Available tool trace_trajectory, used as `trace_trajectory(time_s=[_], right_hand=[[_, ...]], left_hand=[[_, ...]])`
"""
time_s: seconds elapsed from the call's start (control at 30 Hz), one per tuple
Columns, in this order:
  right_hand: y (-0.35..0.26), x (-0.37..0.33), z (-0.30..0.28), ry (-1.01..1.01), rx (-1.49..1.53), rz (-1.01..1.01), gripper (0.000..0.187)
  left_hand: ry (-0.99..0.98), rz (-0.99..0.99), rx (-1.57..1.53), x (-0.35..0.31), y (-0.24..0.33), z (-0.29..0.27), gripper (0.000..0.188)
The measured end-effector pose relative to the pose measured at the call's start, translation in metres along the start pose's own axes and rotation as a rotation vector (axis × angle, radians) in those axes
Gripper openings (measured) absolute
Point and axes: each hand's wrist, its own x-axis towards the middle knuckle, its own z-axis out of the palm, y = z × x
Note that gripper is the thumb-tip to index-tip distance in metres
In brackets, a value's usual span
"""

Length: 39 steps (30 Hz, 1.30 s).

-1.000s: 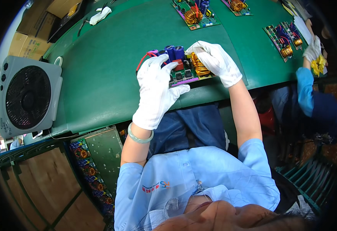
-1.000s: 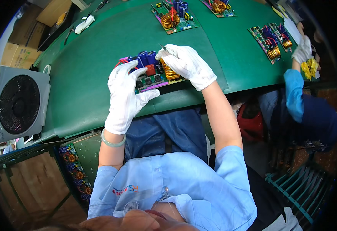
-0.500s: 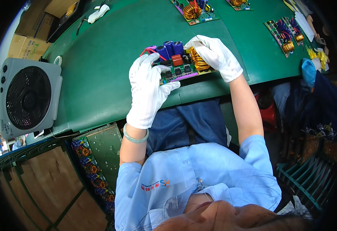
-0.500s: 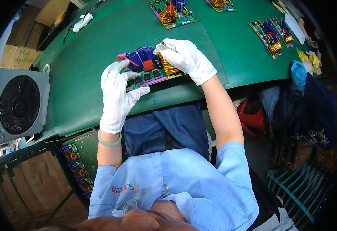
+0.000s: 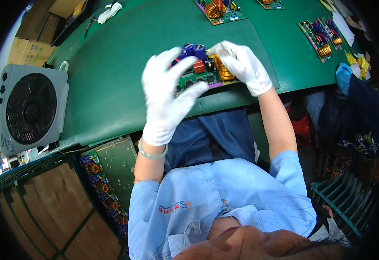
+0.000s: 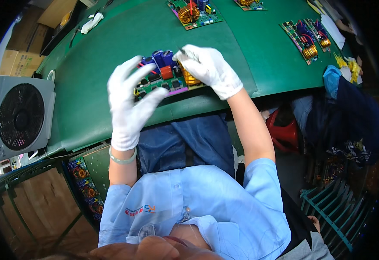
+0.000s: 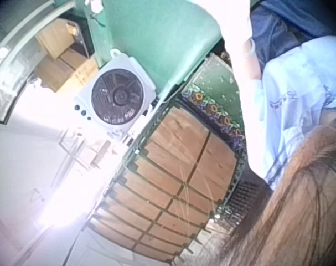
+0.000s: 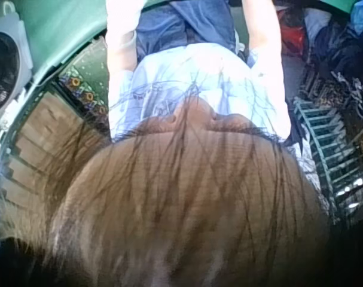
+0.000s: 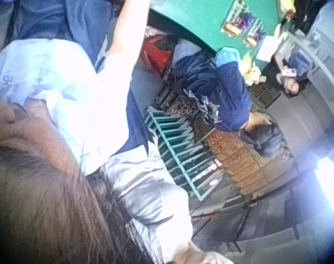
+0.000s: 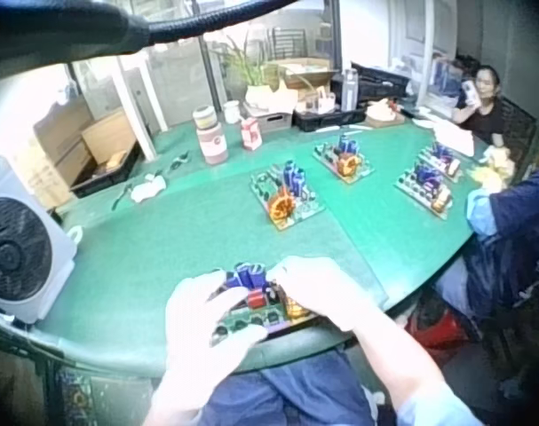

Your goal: The person picks up a green circuit board from a tray and uses a small metal scraper to clean the surface of the board. They flip the board over to clean both sides, then place it back on the tray. This process is repeated for multiple circuit boards throughout the video.

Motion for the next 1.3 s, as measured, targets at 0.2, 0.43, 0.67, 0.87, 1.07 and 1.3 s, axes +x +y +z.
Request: trace_trajectory(time_s=[0.2, 0.43, 0.67, 0.87, 1.07, 1.3], right_hand=[[0.034, -0.041, 0.002, 0.138, 0.174, -0.031, 0.031], [0.068, -0.043, -0.014, 0.666, 0.646, 0.365, 0.047], [0.079, -0.048, -0.010, 0.585, 0.546, 0.280, 0.042], [0.076, -0.051, -0.007, 0.525, 0.573, 0.291, 0.041], [0.078, -0.053, -0.009, 0.510, 0.530, 0.290, 0.040], [0.076, -0.044, -0.008, 0.511, 0.440, 0.323, 0.041]], left_hand=[[0.330, -0.377, -0.207, -0.069, -0.025, -0.011, 0.016], [-0.088, -0.188, 0.079, -0.018, 0.038, 0.081, 0.072], [-0.335, 0.004, 0.075, -0.029, 0.004, 0.067, 0.023], [-0.316, 0.029, -0.039, -0.069, -0.075, -0.063, 0.024], [-0.146, -0.204, 0.106, -0.088, -0.106, -0.091, 0.032], [-0.311, -0.277, 0.414, -0.074, -0.101, -0.087, 0.041]])
